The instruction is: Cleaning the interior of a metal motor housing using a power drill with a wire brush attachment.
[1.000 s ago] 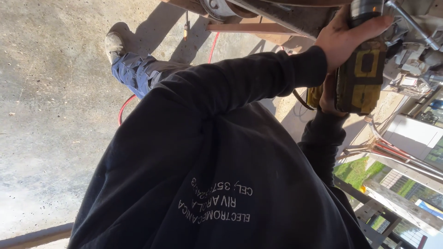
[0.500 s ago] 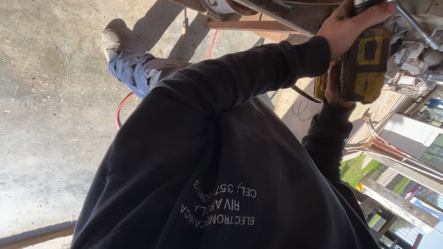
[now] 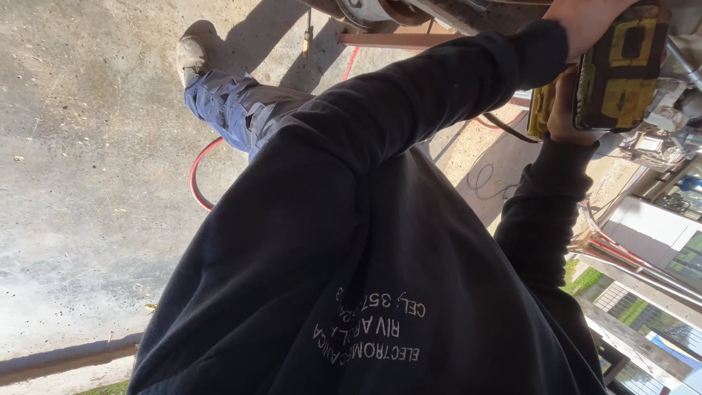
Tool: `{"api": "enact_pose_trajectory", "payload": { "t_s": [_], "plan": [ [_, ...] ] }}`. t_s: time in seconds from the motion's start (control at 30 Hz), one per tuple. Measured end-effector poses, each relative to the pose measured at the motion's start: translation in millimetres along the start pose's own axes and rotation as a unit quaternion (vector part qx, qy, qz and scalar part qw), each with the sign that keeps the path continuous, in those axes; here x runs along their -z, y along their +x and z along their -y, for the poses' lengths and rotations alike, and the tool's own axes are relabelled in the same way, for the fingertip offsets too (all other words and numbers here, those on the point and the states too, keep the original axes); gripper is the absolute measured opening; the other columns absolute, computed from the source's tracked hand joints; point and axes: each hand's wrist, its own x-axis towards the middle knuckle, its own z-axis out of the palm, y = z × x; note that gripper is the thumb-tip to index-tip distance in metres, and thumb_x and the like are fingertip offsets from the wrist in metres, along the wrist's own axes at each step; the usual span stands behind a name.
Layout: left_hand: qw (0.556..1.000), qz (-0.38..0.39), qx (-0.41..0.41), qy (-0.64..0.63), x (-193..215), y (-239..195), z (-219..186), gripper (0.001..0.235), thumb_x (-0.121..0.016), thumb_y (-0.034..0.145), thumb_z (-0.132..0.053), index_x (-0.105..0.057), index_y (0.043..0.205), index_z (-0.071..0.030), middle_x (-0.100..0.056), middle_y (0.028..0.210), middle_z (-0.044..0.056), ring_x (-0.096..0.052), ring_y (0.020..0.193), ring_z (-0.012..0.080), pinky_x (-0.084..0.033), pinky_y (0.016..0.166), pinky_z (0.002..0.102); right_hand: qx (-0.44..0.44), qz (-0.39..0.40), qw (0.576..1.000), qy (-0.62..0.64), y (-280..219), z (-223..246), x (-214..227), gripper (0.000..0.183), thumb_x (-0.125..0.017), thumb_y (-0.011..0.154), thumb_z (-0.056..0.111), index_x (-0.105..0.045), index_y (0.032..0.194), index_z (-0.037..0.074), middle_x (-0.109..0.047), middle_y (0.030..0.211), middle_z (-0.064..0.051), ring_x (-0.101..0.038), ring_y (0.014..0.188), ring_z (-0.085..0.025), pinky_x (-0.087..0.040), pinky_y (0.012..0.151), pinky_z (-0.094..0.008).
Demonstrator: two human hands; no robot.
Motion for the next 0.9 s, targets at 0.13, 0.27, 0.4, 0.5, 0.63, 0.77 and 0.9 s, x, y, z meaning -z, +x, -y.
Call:
{"api": "enact_pose_trajectory", "payload": {
  "t_s": [0.13, 0.27, 0.4, 0.5, 0.63, 0.77, 0.9],
  "plan": [
    [1.0, 0.008, 0.027, -0.007, -3, -14, -15, 0.098, -0.06, 0.047, -0.067, -0.071, 0.108, 0.009, -0.086, 0.08, 0.025, -0.089, 0.064, 0.035, -0.077, 0.06, 0.041, 0.005, -0.025, 0.998, 0.05, 0, -64, -24, 0.054, -0.081, 0.098, -0.003, -0.046, 0.139, 0.007, -0.062, 0.129, -0.013, -0.066, 0.113, -0.032, -0.061, 0.094, -0.043],
    [0.998, 0.014, 0.053, -0.016, -6, -27, -30, 0.116, -0.058, 0.038, -0.074, -0.067, 0.117, 0.011, -0.086, 0.088, 0.027, -0.089, 0.072, 0.036, -0.077, 0.066, 0.041, 0.004, 0.012, 0.999, 0.04, 2, -49, -9, 0.044, -0.078, 0.104, -0.004, -0.047, 0.136, -0.004, -0.069, 0.124, -0.021, -0.077, 0.104, -0.035, -0.07, 0.085, -0.039],
    [0.998, 0.015, 0.065, -0.02, -6, -33, -27, 0.129, -0.057, 0.032, -0.078, -0.065, 0.123, 0.012, -0.086, 0.094, 0.028, -0.089, 0.076, 0.0366, -0.076, 0.07, 0.041, 0.019, 0.009, 0.997, 0.075, 14, -34, -14, 0.043, -0.077, 0.105, -0.002, -0.047, 0.137, -0.003, -0.068, 0.125, -0.02, -0.076, 0.105, -0.034, -0.068, 0.086, -0.039],
    [0.996, 0.037, 0.033, -0.068, -8, -40, -9, 0.11, -0.069, 0.052, -0.071, -0.053, 0.137, -0.003, -0.083, 0.101, 0.019, -0.088, 0.086, 0.0351, -0.075, 0.082, 0.047, 0.025, 0.009, 0.994, 0.108, 18, -32, -14, 0.043, -0.075, 0.105, 0.0, -0.047, 0.137, -0.002, -0.067, 0.126, -0.019, -0.074, 0.106, -0.034, -0.067, 0.087, -0.039],
    [0.998, 0.014, 0.011, -0.053, -11, -27, -17, 0.094, -0.064, 0.054, -0.068, -0.069, 0.115, 0.004, -0.085, 0.09, 0.023, -0.088, 0.074, 0.0344, -0.076, 0.068, 0.044, 0.024, 0.001, 0.989, 0.143, 16, -19, -9, 0.042, -0.073, 0.105, 0.002, -0.046, 0.138, 0.0, -0.065, 0.127, -0.018, -0.072, 0.108, -0.033, -0.065, 0.089, -0.04],
    [0.998, 0.009, -0.002, -0.063, -6, -31, -16, 0.086, -0.061, 0.059, -0.064, -0.073, 0.104, 0.009, -0.087, 0.08, 0.026, -0.09, 0.065, 0.0365, -0.078, 0.06, 0.045, 0.024, 0.003, 0.983, 0.182, 15, -8, -5, 0.041, -0.07, 0.106, 0.004, -0.046, 0.139, 0.001, -0.064, 0.128, -0.017, -0.07, 0.11, -0.032, -0.063, 0.091, -0.041],
    [0.991, 0.018, -0.011, -0.128, -17, -59, -18, 0.086, -0.068, 0.064, -0.059, -0.067, 0.112, 0.012, -0.084, 0.081, 0.028, -0.086, 0.066, 0.0383, -0.074, 0.062, 0.046, 0.025, -0.003, 0.977, 0.214, 0, -6, 2, 0.04, -0.068, 0.106, 0.005, -0.046, 0.14, 0.003, -0.062, 0.129, -0.016, -0.068, 0.111, -0.031, -0.061, 0.092, -0.042]
  ]
}}
